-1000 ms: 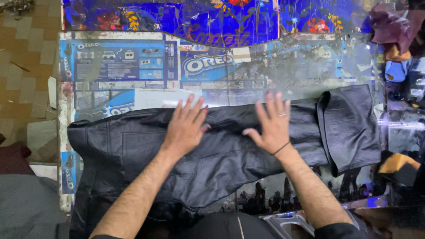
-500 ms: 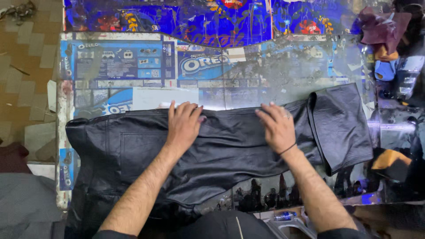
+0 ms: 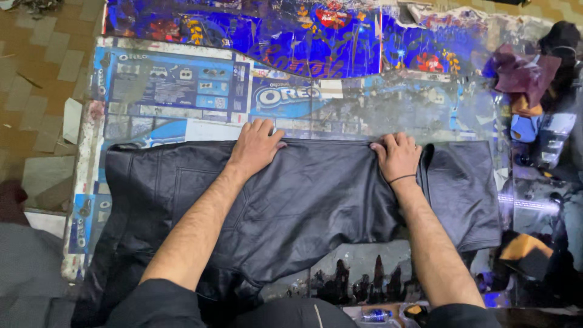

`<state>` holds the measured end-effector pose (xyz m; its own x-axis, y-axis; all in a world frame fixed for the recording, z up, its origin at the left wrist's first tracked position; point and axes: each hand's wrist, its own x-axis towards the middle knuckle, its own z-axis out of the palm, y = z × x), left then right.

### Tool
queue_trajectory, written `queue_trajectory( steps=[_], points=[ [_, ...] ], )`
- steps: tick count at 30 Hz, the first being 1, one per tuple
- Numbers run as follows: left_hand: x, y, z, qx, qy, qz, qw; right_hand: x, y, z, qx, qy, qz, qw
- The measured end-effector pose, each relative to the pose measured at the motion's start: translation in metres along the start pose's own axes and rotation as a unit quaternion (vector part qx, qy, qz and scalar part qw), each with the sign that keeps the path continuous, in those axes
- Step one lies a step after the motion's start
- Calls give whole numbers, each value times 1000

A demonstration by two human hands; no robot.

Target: The person spreads a pair of black leather pants flat on a work table and rubs the fabric with an orange sponge, working over the legs, pockets and waist area. They briefly pour liquid from a dark bottle onto the sponge or garment and continue rubbing, repositioning the pants to treat different sections.

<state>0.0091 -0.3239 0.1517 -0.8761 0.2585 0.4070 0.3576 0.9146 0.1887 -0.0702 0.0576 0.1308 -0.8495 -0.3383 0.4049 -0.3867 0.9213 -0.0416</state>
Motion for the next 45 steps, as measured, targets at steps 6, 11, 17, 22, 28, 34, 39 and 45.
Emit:
queue_trajectory(
  steps=[6, 11, 17, 22, 28, 34, 39, 45],
  points=[
    [-34, 41, 0, 48, -13, -5, 999, -52, -41, -37, 119, 20, -48, 991],
    [-52, 47, -5, 4, -80, -10, 997, -92, -40, -59, 86, -132, -103, 982],
    [-43, 73, 22, 36, -87, -28, 995, -66, 14, -71, 169, 35, 32, 984],
    [-12, 147, 61, -33, -77, 17, 996, -8, 45, -59, 116, -142, -29, 983],
    [0, 174, 51, -24, -123, -18, 992, 16, 47, -63, -2, -194, 118, 974],
    [-8, 166, 95, -21, -114, -8, 993, -39, -21, -30, 115, 26, -17, 993],
    [-9, 146, 5, -76, -94, 89, 989, -74, -41, -20, 50, -128, -94, 986],
    [3, 108, -41, 198, -105, -60, 973, -89, -38, -49, -6, -107, -48, 993]
  ],
)
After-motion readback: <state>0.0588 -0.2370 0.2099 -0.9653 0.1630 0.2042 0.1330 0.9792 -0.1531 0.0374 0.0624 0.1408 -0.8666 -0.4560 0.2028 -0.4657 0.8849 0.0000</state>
